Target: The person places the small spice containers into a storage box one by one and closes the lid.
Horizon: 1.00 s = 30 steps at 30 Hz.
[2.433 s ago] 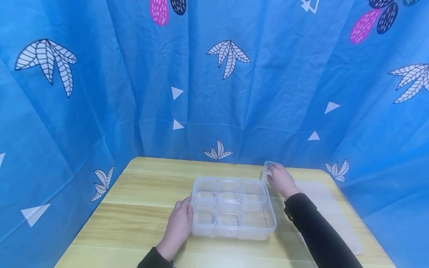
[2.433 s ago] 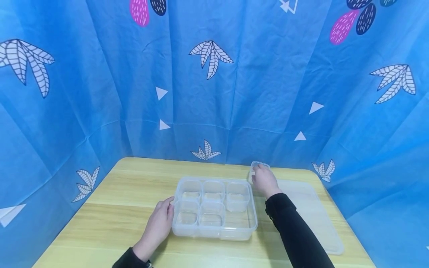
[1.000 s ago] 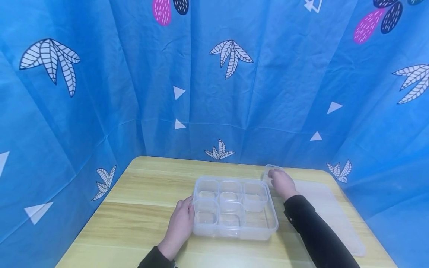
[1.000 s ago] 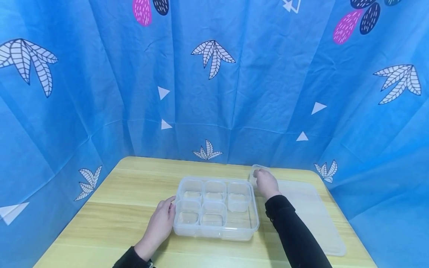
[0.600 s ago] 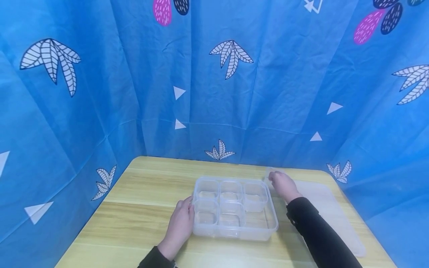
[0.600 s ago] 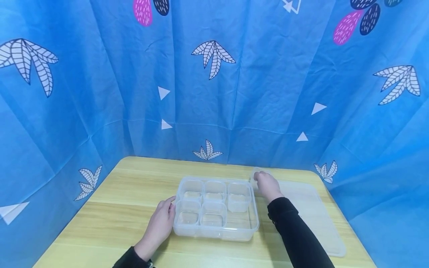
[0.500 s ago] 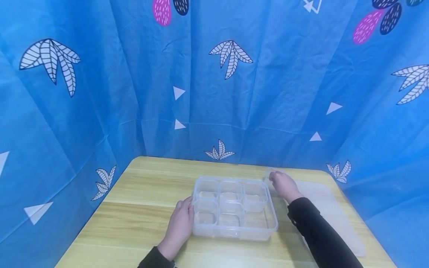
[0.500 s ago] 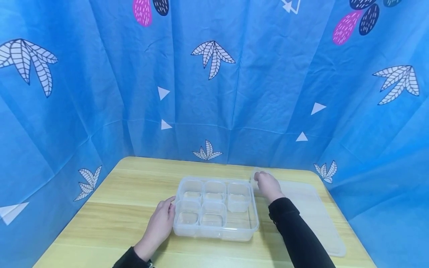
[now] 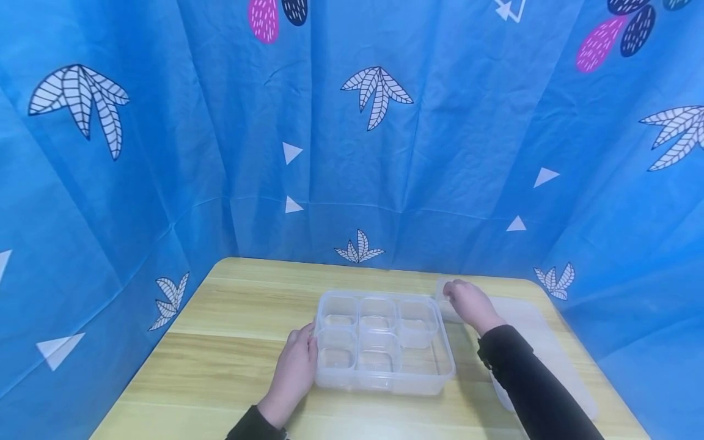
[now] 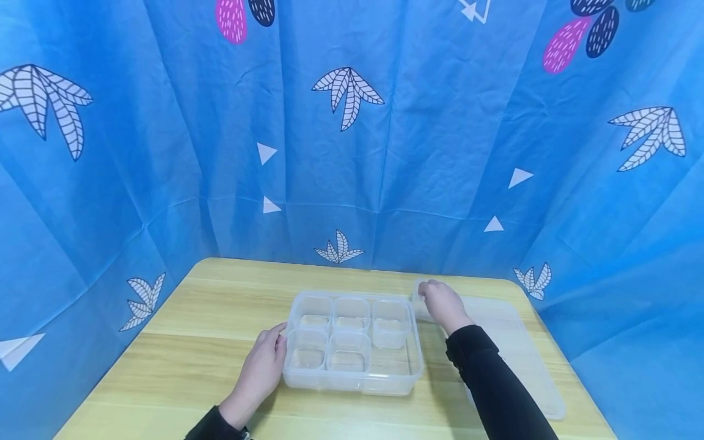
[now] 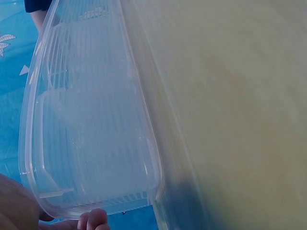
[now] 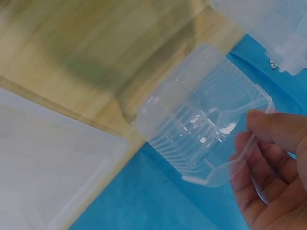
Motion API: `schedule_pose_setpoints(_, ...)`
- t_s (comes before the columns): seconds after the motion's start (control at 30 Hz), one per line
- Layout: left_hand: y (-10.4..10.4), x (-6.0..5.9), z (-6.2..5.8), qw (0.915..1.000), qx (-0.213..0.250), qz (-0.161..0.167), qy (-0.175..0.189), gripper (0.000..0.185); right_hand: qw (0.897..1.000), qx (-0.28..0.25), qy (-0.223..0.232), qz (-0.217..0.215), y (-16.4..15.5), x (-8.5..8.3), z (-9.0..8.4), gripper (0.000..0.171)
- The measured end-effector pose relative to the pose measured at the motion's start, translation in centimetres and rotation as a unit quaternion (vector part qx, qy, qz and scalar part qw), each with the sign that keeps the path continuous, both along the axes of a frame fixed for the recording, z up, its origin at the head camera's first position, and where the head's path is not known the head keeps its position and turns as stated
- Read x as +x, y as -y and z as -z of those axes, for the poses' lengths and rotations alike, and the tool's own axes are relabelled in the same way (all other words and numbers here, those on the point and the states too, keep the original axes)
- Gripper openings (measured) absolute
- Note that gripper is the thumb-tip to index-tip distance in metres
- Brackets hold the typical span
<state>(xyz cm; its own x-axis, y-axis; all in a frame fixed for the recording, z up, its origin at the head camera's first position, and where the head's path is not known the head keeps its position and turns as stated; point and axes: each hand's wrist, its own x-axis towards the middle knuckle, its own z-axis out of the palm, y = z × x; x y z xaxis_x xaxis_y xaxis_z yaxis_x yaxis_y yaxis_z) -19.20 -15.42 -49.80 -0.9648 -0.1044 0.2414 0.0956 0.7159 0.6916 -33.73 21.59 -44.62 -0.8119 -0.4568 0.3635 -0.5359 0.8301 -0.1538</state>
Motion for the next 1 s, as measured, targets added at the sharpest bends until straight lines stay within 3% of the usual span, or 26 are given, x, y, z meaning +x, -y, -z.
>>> schedule_pose_setpoints(0.37, 0.0, 0.0, -0.2, 1.0, -0.002, 0.0, -0.001, 0.04, 0.999, -0.002, 0.022, 0.024, -0.1, 0.5, -1.7, 0.019)
schedule_pose_setpoints(1.0, 0.0, 0.0, -0.1, 1.0, -0.002, 0.002, 0.001, 0.04, 1.0, -0.002, -0.029, 0.008, 0.0, 3.3, -5.4, 0.017)
